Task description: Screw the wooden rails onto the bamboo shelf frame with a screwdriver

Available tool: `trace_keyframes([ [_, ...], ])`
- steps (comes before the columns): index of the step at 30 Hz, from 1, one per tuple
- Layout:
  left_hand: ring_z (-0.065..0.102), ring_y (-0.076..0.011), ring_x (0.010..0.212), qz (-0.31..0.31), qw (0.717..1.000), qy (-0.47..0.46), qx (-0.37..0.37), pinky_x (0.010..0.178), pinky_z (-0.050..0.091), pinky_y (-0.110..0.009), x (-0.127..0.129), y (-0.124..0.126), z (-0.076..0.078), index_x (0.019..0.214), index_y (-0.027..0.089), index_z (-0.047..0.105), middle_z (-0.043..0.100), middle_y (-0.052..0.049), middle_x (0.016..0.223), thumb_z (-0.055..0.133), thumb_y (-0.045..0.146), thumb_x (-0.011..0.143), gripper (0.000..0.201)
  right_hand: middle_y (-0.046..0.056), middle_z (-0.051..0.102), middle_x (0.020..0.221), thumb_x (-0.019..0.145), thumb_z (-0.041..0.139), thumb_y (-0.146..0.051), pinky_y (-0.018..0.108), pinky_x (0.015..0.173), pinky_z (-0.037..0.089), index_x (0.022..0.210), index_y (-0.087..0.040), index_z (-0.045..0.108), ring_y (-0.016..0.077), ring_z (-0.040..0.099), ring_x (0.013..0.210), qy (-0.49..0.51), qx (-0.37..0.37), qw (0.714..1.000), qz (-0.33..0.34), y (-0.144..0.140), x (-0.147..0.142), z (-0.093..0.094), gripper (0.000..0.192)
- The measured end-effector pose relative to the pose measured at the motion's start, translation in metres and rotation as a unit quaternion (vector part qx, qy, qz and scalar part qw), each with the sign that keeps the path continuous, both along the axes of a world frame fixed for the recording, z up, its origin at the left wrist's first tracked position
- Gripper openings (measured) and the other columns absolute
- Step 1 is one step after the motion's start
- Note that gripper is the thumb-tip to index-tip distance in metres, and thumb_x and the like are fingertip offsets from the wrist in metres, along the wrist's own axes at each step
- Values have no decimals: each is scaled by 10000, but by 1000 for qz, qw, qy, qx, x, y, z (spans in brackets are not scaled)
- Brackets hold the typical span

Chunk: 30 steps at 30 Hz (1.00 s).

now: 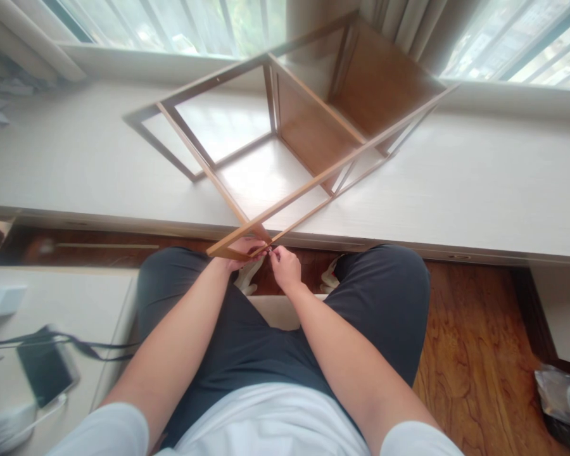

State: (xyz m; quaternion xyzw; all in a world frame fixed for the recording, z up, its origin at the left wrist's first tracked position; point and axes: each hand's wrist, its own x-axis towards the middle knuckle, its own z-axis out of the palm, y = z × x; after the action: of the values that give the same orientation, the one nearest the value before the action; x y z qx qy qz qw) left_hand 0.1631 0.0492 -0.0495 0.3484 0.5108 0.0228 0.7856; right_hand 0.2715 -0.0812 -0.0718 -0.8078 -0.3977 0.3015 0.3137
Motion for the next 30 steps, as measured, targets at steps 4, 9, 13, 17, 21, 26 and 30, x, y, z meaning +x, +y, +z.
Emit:
trace_keyframes([
  [4,644,-104,676,7,1000,-7,1,548,486,-158,1,0,2,807,130,704,724,-74,841,728,184,799,60,10,700,758,968,538,-363,239,668,408,837,-244,659,170,624,688,9,-10,1000,1,-1,0,0,214],
  [9,640,-105,668,5,1000,-9,-1,548,480,-157,0,0,2,786,145,697,719,-68,826,716,180,813,48,15,711,757,992,496,-352,230,653,417,844,-254,666,173,656,699,20,-21,1000,10,-1,0,-1,246],
  [13,627,-101,644,1,1000,-14,2,548,478,-161,0,0,2,780,146,687,713,-63,786,719,180,813,57,11,711,738,992,488,-330,222,648,420,839,-249,670,168,663,700,29,-26,999,11,0,-1,-1,251],
  [17,626,-99,641,3,1000,-12,3,555,479,-164,-1,0,0,809,137,680,712,-64,776,725,176,808,59,14,709,726,984,492,-335,227,645,425,835,-245,676,170,659,690,35,-21,999,6,0,-1,-3,253],
  [21,619,-100,622,2,1000,-12,5,556,480,-171,-1,0,-1,846,138,679,706,-58,751,729,186,807,79,19,703,718,973,498,-349,235,639,429,817,-244,673,174,650,679,40,-12,999,-5,-1,0,-5,257],
  [26,615,-99,598,-3,1000,-17,10,536,456,-172,-2,0,-1,834,158,675,700,-44,731,767,224,778,126,11,688,705,959,502,-366,238,634,428,783,-244,646,172,632,661,49,9,999,-14,-3,-1,-4,258],
  [30,609,-91,592,-1,1000,-20,7,547,463,-171,-2,0,-1,831,161,678,708,-41,734,751,200,780,98,3,676,708,926,544,-376,239,623,414,771,-240,633,167,608,640,45,23,999,-20,-3,0,-1,225],
])
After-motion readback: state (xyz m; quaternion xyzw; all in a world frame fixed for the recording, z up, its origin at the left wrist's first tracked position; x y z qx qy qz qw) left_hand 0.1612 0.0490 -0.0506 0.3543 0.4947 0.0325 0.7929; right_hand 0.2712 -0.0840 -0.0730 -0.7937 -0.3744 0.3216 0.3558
